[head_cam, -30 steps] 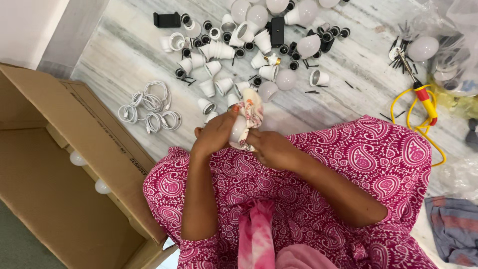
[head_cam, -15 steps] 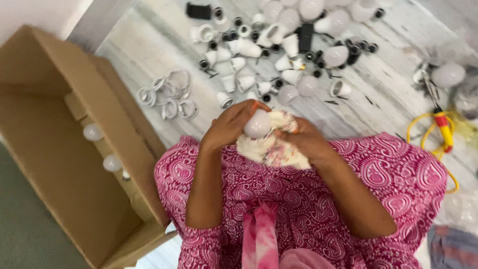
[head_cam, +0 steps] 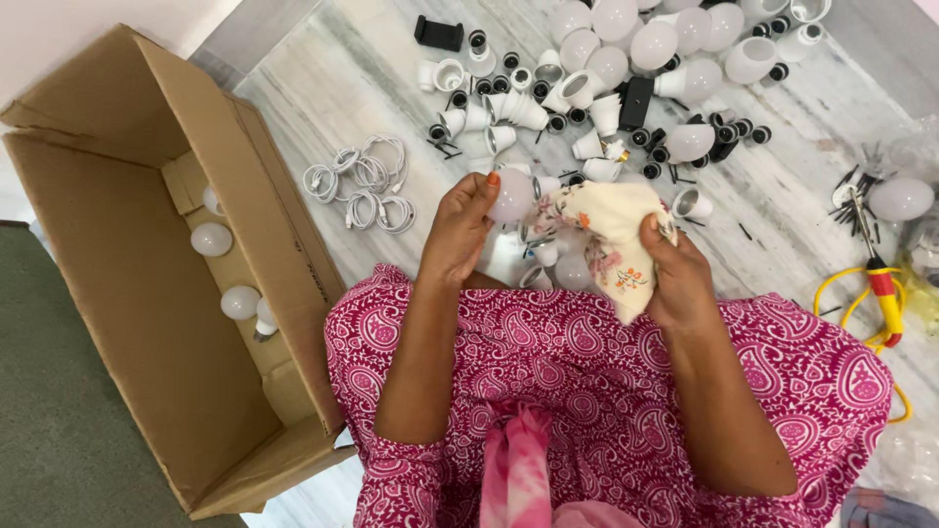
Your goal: The person sits on the floor and assembles light bulbs by inserting white wires into sockets and screwing in bulbs. They then wipe the bulbs with a cloth and place them into a cardboard box.
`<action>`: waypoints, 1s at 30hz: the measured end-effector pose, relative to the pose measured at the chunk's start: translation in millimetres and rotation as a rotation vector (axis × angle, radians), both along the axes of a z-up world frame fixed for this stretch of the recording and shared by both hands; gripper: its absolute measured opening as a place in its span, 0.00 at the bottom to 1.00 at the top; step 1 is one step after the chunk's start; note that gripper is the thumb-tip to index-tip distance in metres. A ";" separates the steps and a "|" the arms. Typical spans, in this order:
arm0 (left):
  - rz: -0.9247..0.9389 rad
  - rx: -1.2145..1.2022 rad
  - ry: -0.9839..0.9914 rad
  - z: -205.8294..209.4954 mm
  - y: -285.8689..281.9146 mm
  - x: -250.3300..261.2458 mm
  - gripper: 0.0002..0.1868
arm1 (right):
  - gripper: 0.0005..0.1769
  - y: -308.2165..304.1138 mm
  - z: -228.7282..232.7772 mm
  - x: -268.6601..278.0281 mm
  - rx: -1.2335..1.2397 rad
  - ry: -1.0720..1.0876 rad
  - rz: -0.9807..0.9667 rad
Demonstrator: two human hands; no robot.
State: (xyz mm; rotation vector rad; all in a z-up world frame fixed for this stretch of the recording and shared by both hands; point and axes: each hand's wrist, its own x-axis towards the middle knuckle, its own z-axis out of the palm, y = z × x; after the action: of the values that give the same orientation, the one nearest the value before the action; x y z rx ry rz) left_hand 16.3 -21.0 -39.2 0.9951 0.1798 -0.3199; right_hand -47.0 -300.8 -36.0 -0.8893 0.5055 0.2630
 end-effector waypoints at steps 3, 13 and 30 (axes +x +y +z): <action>0.147 0.046 -0.065 -21.7 -20.9 -2.3 0.07 | 0.24 5.7 3.1 -9.5 -0.167 -0.065 -0.039; -0.213 0.289 -0.303 8.5 -87.3 -50.6 0.13 | 0.25 56.7 15.5 -10.7 -0.821 -0.889 0.053; -0.356 0.171 -0.316 -0.5 -82.3 -49.5 0.18 | 0.26 10.4 -34.3 13.5 -0.882 0.056 0.135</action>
State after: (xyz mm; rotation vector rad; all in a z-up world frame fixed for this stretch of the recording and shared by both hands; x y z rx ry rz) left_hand -33.2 -103.3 -39.7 1.2340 -0.2648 -0.4708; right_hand -33.5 -290.4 -70.3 -1.7818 0.6224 0.1820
